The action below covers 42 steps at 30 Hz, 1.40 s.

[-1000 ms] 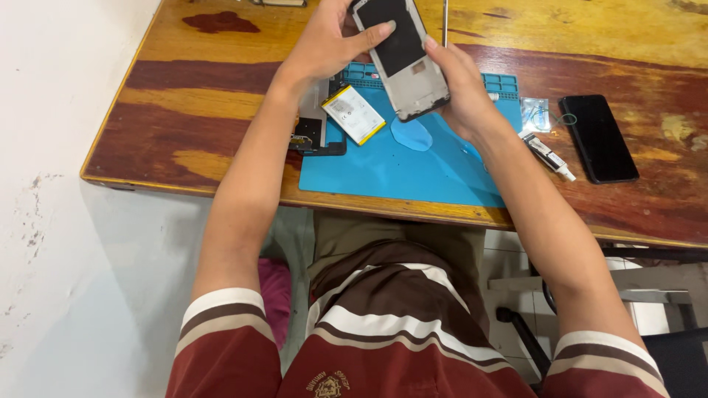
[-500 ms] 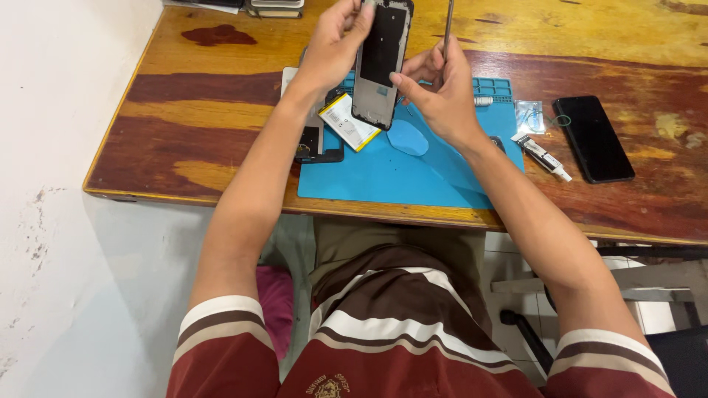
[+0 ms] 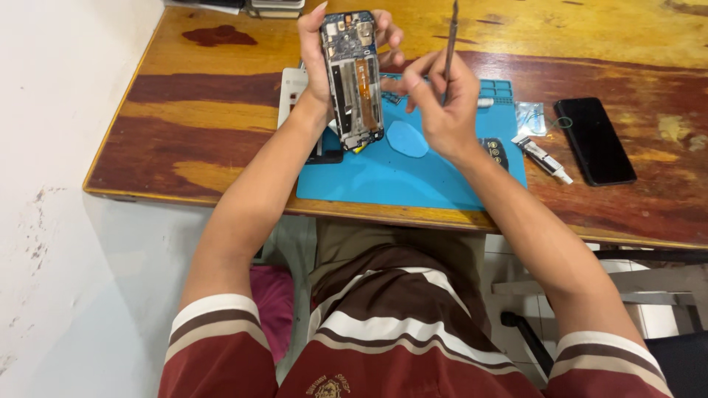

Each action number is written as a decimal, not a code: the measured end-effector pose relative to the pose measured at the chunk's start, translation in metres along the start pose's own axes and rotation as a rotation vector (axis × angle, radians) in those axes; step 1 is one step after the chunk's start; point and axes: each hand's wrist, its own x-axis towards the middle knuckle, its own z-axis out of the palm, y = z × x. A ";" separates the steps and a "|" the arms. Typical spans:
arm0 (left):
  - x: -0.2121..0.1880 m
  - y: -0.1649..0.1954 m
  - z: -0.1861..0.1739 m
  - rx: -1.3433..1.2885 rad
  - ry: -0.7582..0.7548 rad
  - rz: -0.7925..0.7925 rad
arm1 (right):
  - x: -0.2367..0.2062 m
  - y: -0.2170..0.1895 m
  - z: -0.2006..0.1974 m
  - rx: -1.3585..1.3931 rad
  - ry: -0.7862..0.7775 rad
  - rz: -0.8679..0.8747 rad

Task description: The person uses a metal spudger to pry and separate the phone's internal components from the frame. They then remove the battery and place it on the mat, followed by repositioning the phone chassis and continuing to separate internal parts.

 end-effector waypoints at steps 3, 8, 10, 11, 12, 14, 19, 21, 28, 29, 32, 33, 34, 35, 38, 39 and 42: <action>0.001 -0.002 -0.003 -0.041 0.002 -0.017 | -0.001 0.008 -0.006 -0.043 0.056 -0.025; 0.010 -0.016 -0.021 0.214 0.273 0.048 | 0.001 0.014 -0.015 -0.132 0.176 0.058; 0.014 -0.023 -0.025 0.306 0.354 0.112 | 0.004 0.011 -0.015 -0.258 0.191 0.064; 0.016 -0.026 -0.026 0.348 0.348 0.169 | 0.006 0.009 -0.014 -0.382 0.176 0.022; 0.017 -0.027 -0.026 0.392 0.341 0.226 | 0.009 0.007 -0.012 -0.504 0.162 -0.023; 0.016 -0.026 -0.025 0.437 0.395 0.180 | 0.015 0.000 -0.009 -0.531 0.122 -0.107; 0.018 -0.022 -0.012 0.416 0.456 0.155 | 0.016 -0.010 -0.003 -0.469 0.097 0.039; 0.018 -0.022 -0.007 0.314 0.427 0.138 | 0.016 -0.009 -0.003 -0.422 0.107 0.098; 0.017 -0.017 -0.011 0.221 0.454 -0.003 | 0.013 0.000 -0.016 -0.736 0.146 -0.129; 0.018 -0.016 -0.013 0.167 0.425 -0.005 | 0.014 0.001 -0.018 -0.693 0.169 -0.112; 0.015 -0.014 -0.017 0.173 0.318 -0.053 | 0.014 0.002 -0.020 -0.648 0.200 -0.154; 0.015 -0.014 -0.017 0.206 0.277 -0.073 | 0.015 0.002 -0.020 -0.647 0.204 -0.189; 0.016 -0.014 -0.016 0.211 0.281 -0.127 | 0.015 0.001 -0.020 -0.592 0.200 -0.162; 0.016 -0.015 -0.014 0.215 0.287 -0.181 | 0.015 -0.001 -0.020 -0.536 0.196 -0.133; 0.017 -0.017 -0.006 0.305 0.261 -0.191 | 0.014 -0.005 -0.017 -0.315 0.153 -0.091; 0.017 -0.017 -0.003 0.348 0.243 -0.170 | 0.013 -0.006 -0.016 -0.233 0.136 -0.083; 0.013 -0.015 0.000 0.375 0.128 -0.207 | 0.011 -0.009 -0.016 -0.224 0.133 -0.115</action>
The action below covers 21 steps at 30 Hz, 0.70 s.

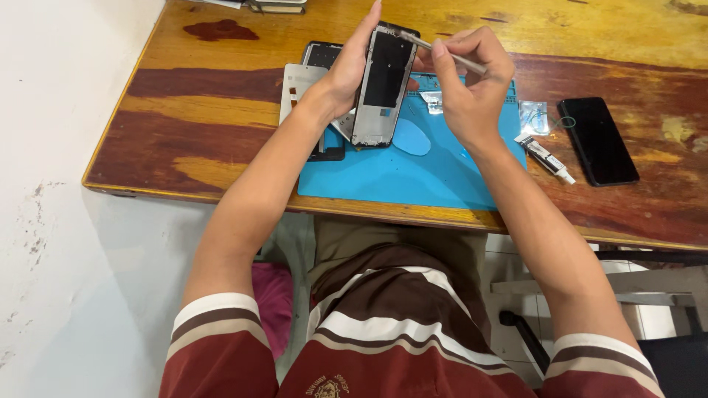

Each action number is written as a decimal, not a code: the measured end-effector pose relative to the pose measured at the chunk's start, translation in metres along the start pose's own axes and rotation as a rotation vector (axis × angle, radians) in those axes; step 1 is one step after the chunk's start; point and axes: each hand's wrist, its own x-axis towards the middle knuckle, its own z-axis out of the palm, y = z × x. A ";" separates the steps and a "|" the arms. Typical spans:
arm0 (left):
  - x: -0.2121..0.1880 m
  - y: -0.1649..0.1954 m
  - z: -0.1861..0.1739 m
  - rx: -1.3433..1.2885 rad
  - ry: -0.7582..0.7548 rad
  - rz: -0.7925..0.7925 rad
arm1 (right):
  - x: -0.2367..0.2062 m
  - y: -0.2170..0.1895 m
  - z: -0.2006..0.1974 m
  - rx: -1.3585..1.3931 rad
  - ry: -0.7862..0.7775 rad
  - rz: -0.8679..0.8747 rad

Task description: The person uses a metal spudger to pry and separate the phone's internal components from the frame. They then remove the battery and place it on the mat, followed by repositioning the phone chassis and continuing to separate internal parts.

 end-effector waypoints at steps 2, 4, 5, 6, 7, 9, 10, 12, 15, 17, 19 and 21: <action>-0.001 -0.001 0.000 0.006 0.028 -0.005 | 0.000 0.000 0.000 0.094 -0.018 0.033; -0.002 -0.002 0.000 -0.022 0.041 -0.006 | 0.000 0.001 0.001 0.146 -0.039 0.050; -0.001 -0.003 -0.001 -0.053 0.041 -0.005 | 0.001 0.001 0.000 0.152 -0.051 0.050; 0.000 -0.004 -0.001 -0.084 0.040 -0.002 | 0.002 0.002 0.000 0.157 -0.065 0.049; 0.000 -0.005 -0.002 -0.109 0.041 -0.010 | 0.002 0.001 0.001 0.154 -0.073 0.069; 0.001 -0.007 -0.003 -0.161 0.045 -0.027 | 0.002 0.000 0.002 0.149 -0.092 0.109; 0.001 -0.007 -0.004 -0.151 0.042 -0.017 | 0.001 -0.001 0.003 0.123 -0.107 0.095; 0.001 -0.010 -0.005 -0.136 0.037 0.001 | -0.001 -0.004 0.004 0.070 -0.137 0.070; 0.003 -0.013 -0.008 -0.145 0.027 0.042 | -0.003 -0.006 0.006 -0.087 -0.158 0.030; 0.003 -0.016 -0.011 -0.144 0.106 0.047 | -0.005 -0.006 0.007 -0.076 -0.173 0.038; 0.004 -0.020 -0.014 -0.128 0.149 0.062 | -0.006 -0.007 0.008 -0.070 -0.209 0.018; 0.005 -0.021 -0.016 -0.092 0.159 0.088 | -0.005 -0.010 0.008 -0.064 -0.267 -0.033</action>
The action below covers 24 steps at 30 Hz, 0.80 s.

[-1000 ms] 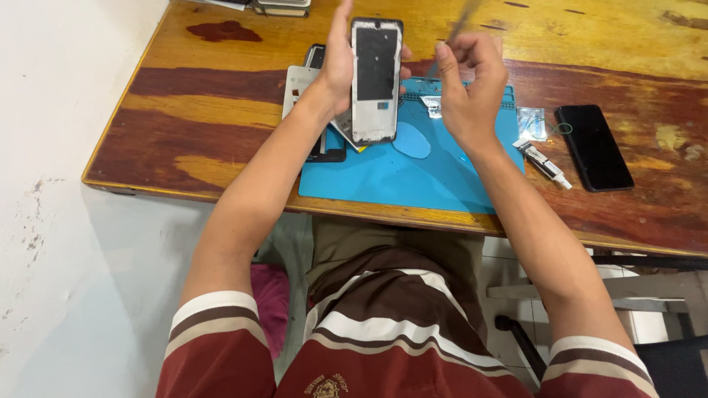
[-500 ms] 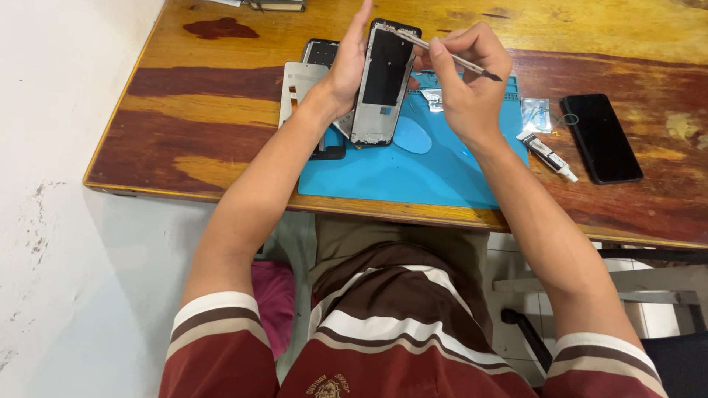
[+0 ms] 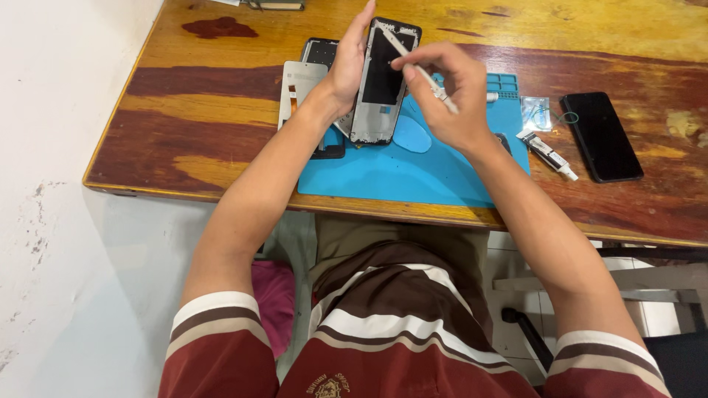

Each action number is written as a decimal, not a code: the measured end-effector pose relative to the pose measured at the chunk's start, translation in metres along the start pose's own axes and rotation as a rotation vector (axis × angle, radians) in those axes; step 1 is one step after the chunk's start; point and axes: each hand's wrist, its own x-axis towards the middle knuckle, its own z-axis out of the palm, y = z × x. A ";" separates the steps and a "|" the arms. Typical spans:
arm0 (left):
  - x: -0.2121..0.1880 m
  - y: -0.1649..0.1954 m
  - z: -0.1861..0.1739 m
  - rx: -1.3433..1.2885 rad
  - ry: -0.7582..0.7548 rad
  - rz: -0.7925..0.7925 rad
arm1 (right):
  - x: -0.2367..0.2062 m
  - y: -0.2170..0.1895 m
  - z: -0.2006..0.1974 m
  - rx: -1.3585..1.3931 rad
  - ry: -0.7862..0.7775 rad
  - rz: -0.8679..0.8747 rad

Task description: The person uses a metal spudger to pry and separate the phone's internal components from the frame. They then remove the battery and place it on the mat, followed by repositioning the phone chassis and continuing to separate internal parts.

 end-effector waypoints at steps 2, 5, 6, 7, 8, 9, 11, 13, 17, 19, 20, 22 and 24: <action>0.001 0.000 -0.001 -0.049 -0.028 0.037 | 0.001 -0.005 0.000 0.100 -0.091 0.030; -0.003 0.005 -0.001 -0.024 -0.103 0.112 | 0.004 -0.016 -0.003 0.252 -0.238 0.041; -0.005 0.008 0.000 0.000 -0.134 0.141 | 0.004 -0.019 -0.002 0.301 -0.288 0.038; -0.006 0.010 0.002 -0.048 -0.106 0.146 | 0.004 -0.022 0.001 0.319 -0.282 0.080; -0.006 0.011 0.004 -0.096 -0.078 0.151 | 0.003 -0.023 0.006 0.337 -0.277 0.121; -0.007 0.013 0.006 -0.145 -0.050 0.157 | 0.003 -0.024 0.010 0.355 -0.271 0.163; -0.010 0.014 0.009 -0.168 -0.046 0.195 | 0.003 -0.021 0.017 0.330 -0.150 0.256; -0.011 0.016 0.010 -0.154 -0.044 0.248 | 0.002 -0.018 0.018 0.339 -0.095 0.299; -0.015 0.016 0.012 -0.098 -0.045 0.325 | -0.002 -0.013 0.015 0.357 -0.104 0.299; -0.015 0.015 0.015 -0.117 -0.073 0.324 | -0.003 -0.011 0.015 0.333 -0.119 0.304; -0.015 0.014 0.016 -0.137 -0.098 0.318 | -0.004 -0.011 0.017 0.325 -0.137 0.306; -0.015 0.014 0.019 -0.169 -0.133 0.304 | -0.004 -0.010 0.019 0.305 -0.162 0.306; -0.015 0.014 0.022 -0.193 -0.150 0.289 | -0.004 -0.009 0.019 0.279 -0.179 0.302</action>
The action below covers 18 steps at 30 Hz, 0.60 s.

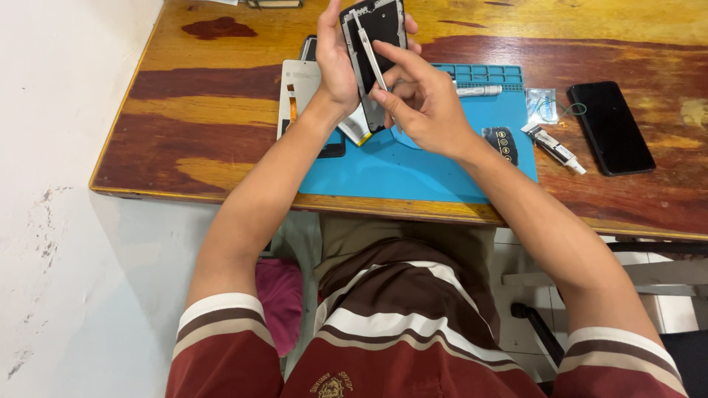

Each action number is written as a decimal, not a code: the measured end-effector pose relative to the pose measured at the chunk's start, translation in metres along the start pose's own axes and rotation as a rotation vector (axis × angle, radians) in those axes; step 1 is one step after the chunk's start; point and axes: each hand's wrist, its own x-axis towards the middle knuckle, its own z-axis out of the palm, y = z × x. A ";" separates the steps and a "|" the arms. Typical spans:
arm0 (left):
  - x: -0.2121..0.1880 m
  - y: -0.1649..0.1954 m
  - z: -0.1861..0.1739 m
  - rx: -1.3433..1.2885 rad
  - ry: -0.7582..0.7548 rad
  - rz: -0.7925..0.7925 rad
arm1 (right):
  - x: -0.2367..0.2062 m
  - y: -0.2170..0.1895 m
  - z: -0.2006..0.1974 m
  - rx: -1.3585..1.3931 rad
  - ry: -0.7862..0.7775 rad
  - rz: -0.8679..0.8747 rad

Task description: The person uses a metal spudger to pry and separate the phone's internal components from the frame. They then remove the battery and place it on the mat, followed by repositioning the phone chassis and continuing to separate internal parts.

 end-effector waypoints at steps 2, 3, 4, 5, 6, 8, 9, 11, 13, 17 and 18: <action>0.000 0.001 0.001 -0.006 -0.005 0.005 | 0.000 0.000 0.000 0.009 -0.002 -0.002; 0.000 0.001 0.002 -0.009 -0.008 0.008 | 0.000 0.000 0.000 0.013 -0.003 -0.003; -0.001 0.001 0.002 0.007 -0.009 0.021 | 0.000 -0.001 0.000 -0.001 -0.005 -0.006; -0.002 0.001 0.003 0.022 -0.010 0.034 | 0.000 -0.001 -0.001 -0.015 -0.007 -0.008; -0.002 0.001 0.003 0.037 -0.010 0.047 | 0.000 -0.002 -0.001 -0.028 -0.010 -0.010; -0.003 0.001 0.004 0.019 0.004 0.036 | 0.000 -0.003 0.000 -0.017 -0.008 0.000; -0.003 0.001 0.004 0.010 0.010 0.030 | 0.000 -0.003 0.000 -0.012 -0.007 0.004; -0.003 0.001 0.004 0.001 0.016 0.026 | 0.000 -0.004 0.000 -0.029 -0.007 -0.003; -0.003 0.001 0.003 0.006 0.011 0.028 | -0.001 -0.004 0.000 -0.037 -0.007 -0.010; -0.001 0.000 0.001 0.024 -0.013 0.038 | -0.001 -0.004 0.001 -0.023 -0.008 -0.001; -0.001 -0.001 0.001 0.024 -0.015 0.038 | -0.001 -0.004 0.001 -0.015 -0.009 0.007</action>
